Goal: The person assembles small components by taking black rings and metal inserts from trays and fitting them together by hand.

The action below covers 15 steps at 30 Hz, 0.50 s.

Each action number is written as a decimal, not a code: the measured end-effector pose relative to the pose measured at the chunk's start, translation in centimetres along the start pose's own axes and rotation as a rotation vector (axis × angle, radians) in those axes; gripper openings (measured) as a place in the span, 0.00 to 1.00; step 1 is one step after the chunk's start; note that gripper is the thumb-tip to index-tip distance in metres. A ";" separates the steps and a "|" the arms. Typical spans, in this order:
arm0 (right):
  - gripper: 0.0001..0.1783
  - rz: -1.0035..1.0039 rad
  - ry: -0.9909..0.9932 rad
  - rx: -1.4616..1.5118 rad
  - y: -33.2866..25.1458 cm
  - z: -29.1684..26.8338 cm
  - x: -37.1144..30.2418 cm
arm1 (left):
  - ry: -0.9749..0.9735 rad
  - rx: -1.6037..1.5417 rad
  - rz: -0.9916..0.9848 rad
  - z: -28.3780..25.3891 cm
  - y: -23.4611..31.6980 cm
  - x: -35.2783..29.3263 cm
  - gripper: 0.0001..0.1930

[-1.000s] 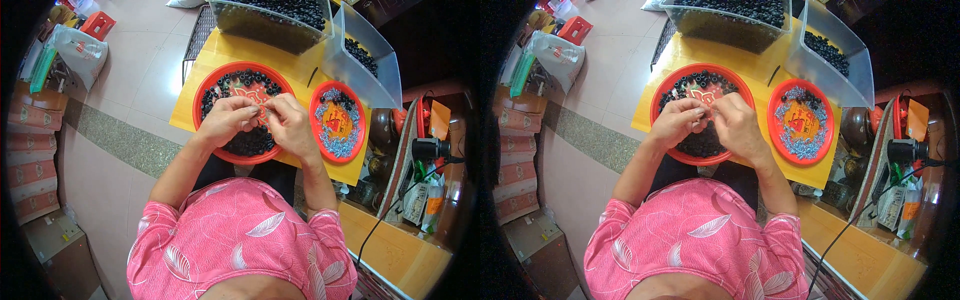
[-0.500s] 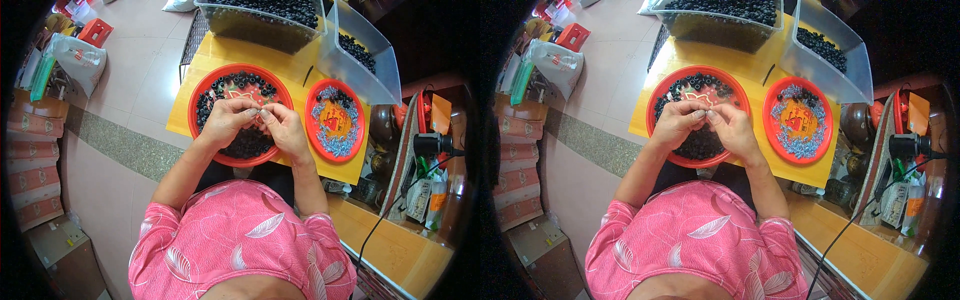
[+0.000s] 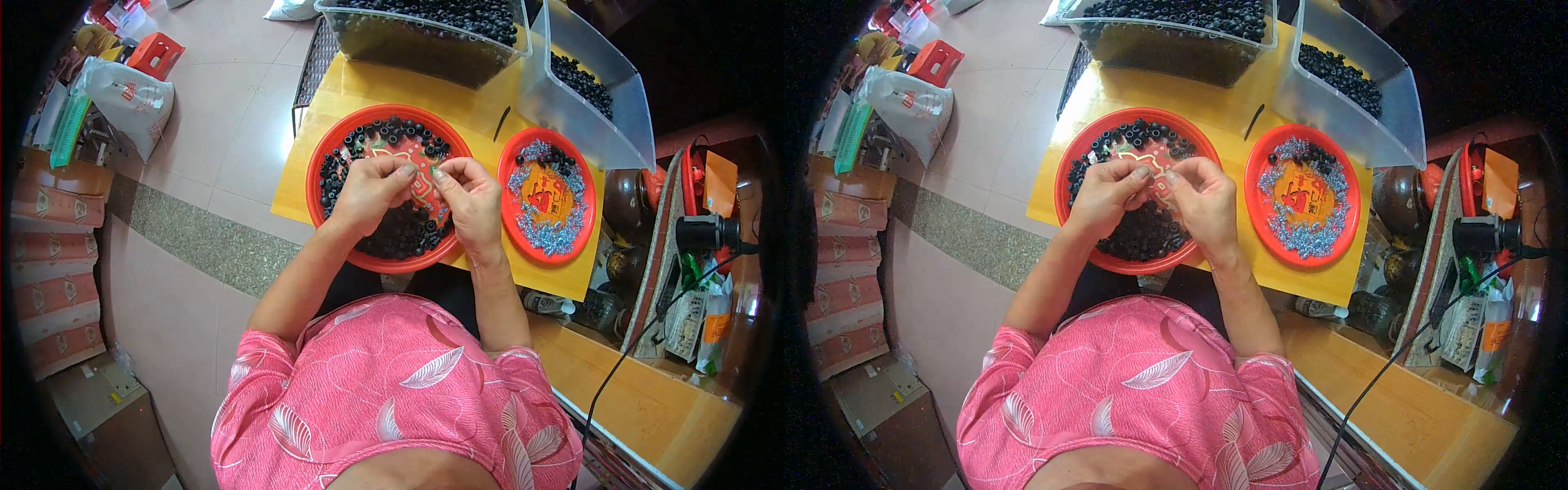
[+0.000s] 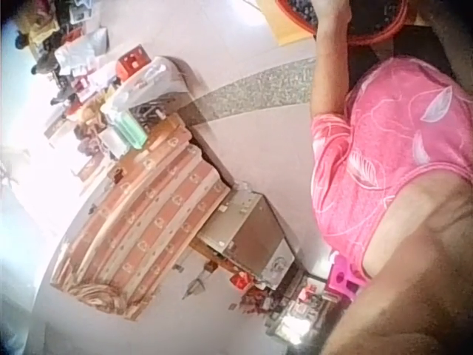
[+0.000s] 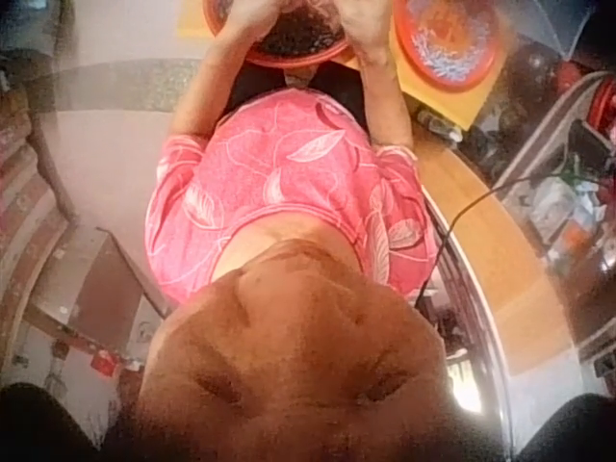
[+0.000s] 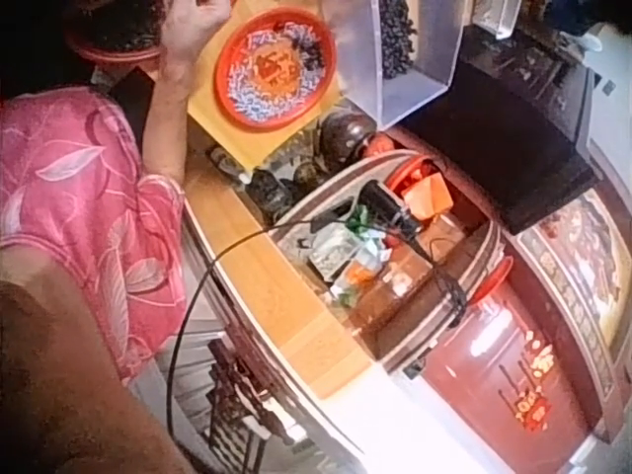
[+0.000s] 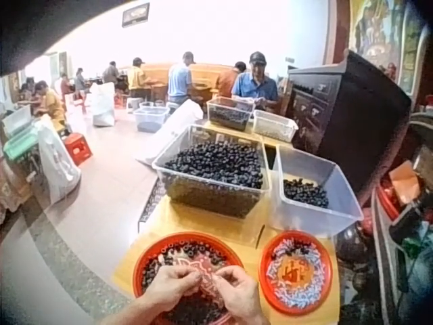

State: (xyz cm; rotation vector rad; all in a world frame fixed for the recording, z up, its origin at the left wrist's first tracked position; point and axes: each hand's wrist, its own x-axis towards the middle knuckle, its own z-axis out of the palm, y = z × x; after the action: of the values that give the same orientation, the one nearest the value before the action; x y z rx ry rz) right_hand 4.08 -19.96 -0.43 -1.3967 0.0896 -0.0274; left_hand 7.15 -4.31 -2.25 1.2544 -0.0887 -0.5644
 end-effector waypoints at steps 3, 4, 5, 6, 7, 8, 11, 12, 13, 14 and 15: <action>0.03 -0.049 0.036 -0.072 0.8 -0.6 0.0 | 0.150 -0.179 -0.023 0.1 0.0 0.5 0.10; 0.03 -0.048 0.037 -0.072 0.7 -0.6 -0.1 | 0.132 -0.315 -0.041 -0.1 0.4 0.3 0.10; 0.03 -0.042 0.034 -0.063 0.5 -0.6 -0.3 | 0.114 -0.451 -0.059 -0.3 0.7 0.0 0.10; 0.04 -0.034 0.030 -0.054 0.3 -0.5 -0.5 | 0.089 -0.490 -0.063 -0.7 0.9 -0.3 0.11; 0.04 -0.031 0.028 -0.053 0.2 -0.5 -0.7 | 0.093 -0.491 -0.064 -1.0 1.0 -0.6 0.11; 0.04 -0.007 0.014 -0.058 0.0 -0.4 -0.9 | 0.053 -0.540 -0.057 -1.2 1.0 -0.9 0.11; 0.04 0.007 -0.021 -0.089 -0.3 -0.1 -1.2 | -0.001 -0.562 -0.021 -1.2 1.1 -2.1 0.11; 0.03 -0.003 -0.038 -0.114 -0.3 0.1 -1.3 | -0.019 -0.533 0.004 -1.2 1.1 -2.6 0.11; 0.03 -0.001 -0.042 -0.113 -0.3 0.3 -1.4 | -0.015 -0.533 0.005 -1.2 0.9 -2.9 0.11; 0.03 -0.006 -0.054 -0.111 -0.3 0.5 -1.4 | -0.046 -0.531 0.037 -1.4 0.7 -3.2 0.11; 0.03 -0.010 -0.067 -0.110 -0.4 0.7 -1.5 | -0.077 -0.529 0.070 -1.4 0.6 -3.6 0.11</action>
State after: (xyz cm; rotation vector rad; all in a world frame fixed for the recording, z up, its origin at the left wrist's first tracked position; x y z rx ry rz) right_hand 2.61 -19.26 0.11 -1.5063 0.0281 0.0162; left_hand 4.81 -1.36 -1.33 0.7129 -0.0428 -0.5319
